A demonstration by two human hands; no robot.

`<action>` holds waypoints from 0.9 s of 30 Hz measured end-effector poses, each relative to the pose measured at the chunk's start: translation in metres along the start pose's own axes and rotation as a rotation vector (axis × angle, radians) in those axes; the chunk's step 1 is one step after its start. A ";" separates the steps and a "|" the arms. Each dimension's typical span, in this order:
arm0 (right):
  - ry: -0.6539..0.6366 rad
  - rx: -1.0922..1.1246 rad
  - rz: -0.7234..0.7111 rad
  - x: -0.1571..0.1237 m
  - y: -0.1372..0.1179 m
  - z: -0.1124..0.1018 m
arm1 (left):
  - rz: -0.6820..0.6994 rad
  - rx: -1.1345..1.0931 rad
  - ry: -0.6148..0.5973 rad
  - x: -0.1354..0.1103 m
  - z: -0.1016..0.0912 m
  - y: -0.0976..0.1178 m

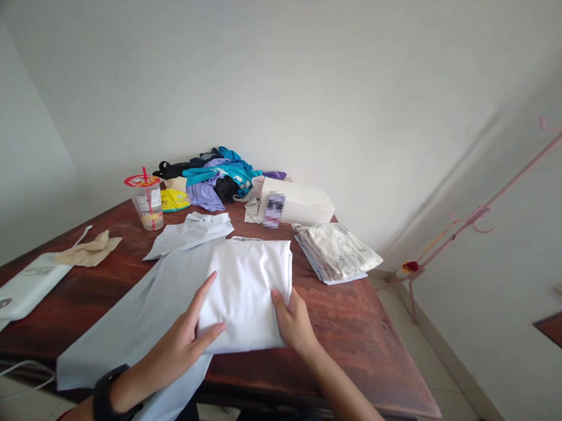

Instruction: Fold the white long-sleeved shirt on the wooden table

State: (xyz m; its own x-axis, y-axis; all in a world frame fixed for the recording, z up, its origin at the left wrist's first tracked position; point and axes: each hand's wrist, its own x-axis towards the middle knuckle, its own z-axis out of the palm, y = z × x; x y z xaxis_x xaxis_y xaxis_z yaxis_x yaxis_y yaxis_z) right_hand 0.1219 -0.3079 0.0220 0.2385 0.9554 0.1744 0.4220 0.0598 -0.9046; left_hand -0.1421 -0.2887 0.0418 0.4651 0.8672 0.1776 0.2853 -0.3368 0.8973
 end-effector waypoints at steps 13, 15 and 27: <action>0.013 0.133 0.123 0.024 0.017 0.016 | -0.061 -0.041 0.110 0.032 0.017 -0.045; 0.005 0.178 0.157 0.024 0.011 0.011 | -0.075 -0.046 0.125 0.035 0.015 -0.040; -0.180 0.043 0.141 0.046 0.026 -0.013 | -0.169 0.179 -0.050 0.054 -0.028 -0.027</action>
State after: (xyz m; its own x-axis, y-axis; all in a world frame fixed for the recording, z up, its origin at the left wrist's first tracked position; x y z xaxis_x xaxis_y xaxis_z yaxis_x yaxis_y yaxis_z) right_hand 0.1548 -0.2657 0.0114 0.1312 0.9911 -0.0232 0.3572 -0.0691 -0.9315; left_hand -0.1481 -0.2226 0.0384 0.4379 0.8990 0.0069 0.5044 -0.2520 0.8259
